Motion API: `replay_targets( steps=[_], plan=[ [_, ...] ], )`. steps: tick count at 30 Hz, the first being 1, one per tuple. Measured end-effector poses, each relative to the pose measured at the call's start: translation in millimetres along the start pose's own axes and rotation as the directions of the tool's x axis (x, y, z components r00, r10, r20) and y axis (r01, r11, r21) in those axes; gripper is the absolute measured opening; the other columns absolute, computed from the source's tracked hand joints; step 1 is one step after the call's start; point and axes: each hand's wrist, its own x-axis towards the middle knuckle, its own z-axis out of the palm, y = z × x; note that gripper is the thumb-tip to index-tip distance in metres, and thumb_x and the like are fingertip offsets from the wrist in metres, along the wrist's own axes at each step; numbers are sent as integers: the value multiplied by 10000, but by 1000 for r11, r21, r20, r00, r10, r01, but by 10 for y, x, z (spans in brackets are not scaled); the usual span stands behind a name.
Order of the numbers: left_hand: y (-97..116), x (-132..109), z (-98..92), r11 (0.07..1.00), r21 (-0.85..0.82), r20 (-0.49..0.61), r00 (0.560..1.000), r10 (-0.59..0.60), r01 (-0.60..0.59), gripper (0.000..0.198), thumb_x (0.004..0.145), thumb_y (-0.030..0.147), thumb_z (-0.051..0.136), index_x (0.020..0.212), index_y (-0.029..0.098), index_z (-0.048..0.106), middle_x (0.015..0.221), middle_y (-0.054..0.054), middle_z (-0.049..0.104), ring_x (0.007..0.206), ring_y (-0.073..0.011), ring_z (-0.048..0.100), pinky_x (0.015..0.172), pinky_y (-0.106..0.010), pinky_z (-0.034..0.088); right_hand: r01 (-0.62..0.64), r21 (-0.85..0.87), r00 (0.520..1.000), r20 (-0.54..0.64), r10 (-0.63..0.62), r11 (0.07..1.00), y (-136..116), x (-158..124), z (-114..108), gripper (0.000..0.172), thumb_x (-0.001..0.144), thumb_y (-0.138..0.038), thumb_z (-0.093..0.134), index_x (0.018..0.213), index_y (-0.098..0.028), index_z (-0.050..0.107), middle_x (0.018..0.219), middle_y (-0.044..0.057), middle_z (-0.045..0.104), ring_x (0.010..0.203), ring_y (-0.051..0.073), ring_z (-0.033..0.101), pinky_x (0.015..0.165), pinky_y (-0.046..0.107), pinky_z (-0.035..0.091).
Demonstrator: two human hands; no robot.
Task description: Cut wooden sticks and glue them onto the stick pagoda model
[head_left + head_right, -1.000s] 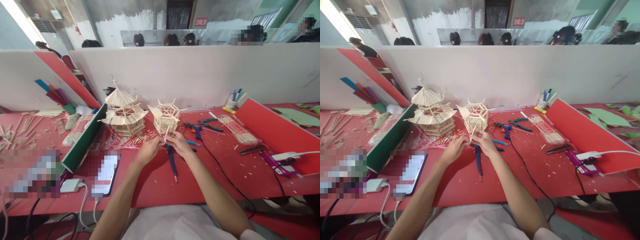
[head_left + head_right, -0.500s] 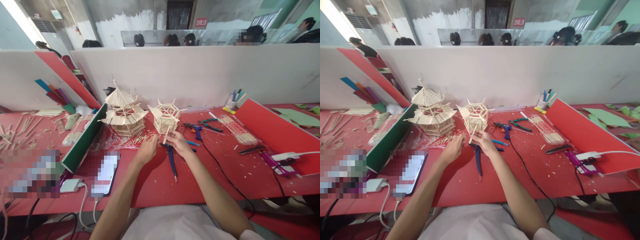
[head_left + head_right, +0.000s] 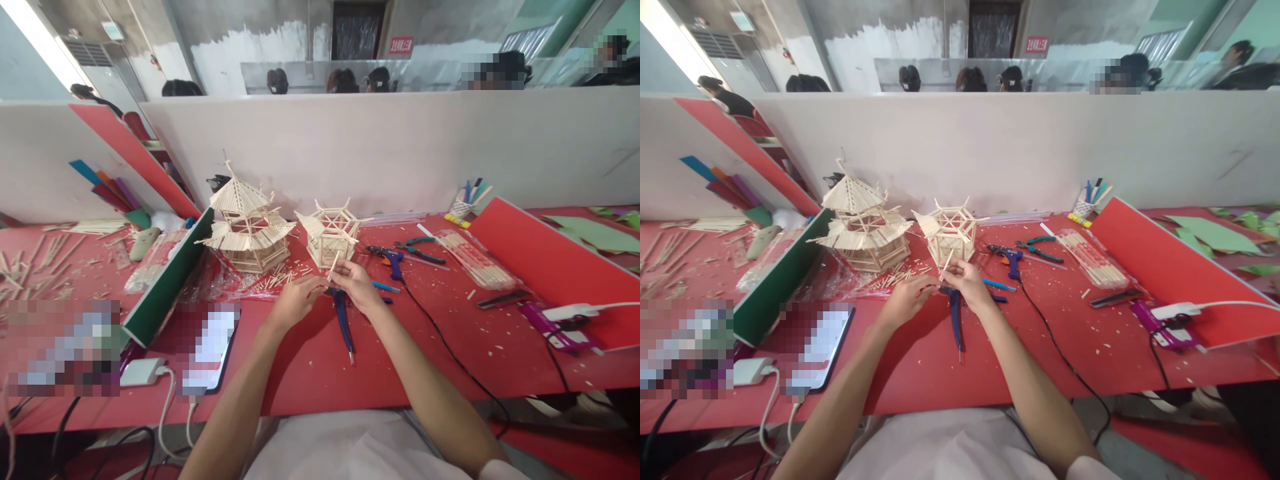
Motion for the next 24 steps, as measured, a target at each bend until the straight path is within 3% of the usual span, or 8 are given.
replay_targets(
  steps=[7,11,13,17,24],
  plan=[
    [-18,-8,17,999,-26,11,999,-31,31,262,934,150,453,1034,221,684,1017,-40,740,919,-178,684,830,-283,518,26,-120,1000,-7,-27,992,8,15,-14,359,616,-343,858,920,-207,725,802,9,711,744,173,675,754,315,556],
    [-38,6,71,981,-97,-19,985,-171,169,131,905,166,495,960,199,610,924,-33,713,825,-171,670,763,-281,514,110,-270,994,4,-114,956,28,32,-22,337,649,-356,824,919,-188,713,831,39,726,788,201,682,748,319,553],
    [-58,17,107,945,-223,-43,966,-256,241,70,887,207,551,954,189,559,921,-40,691,792,-168,670,731,-283,525,152,-344,988,29,-151,927,50,36,-17,309,678,-364,800,908,-180,706,851,55,735,814,213,685,746,320,551],
    [-87,39,165,802,-499,-2,925,-380,329,240,826,305,675,937,189,496,893,-39,675,720,-163,692,664,-285,562,203,-415,979,74,-190,887,95,22,22,242,719,-364,768,861,-184,690,850,61,738,812,217,692,741,314,544],
    [-68,77,152,676,-594,38,854,-518,437,344,742,257,775,889,190,471,718,25,661,605,-148,690,584,-258,577,227,-420,974,76,-215,879,130,15,66,213,725,-319,739,877,-184,676,869,65,736,858,225,705,769,318,549]
  ],
)
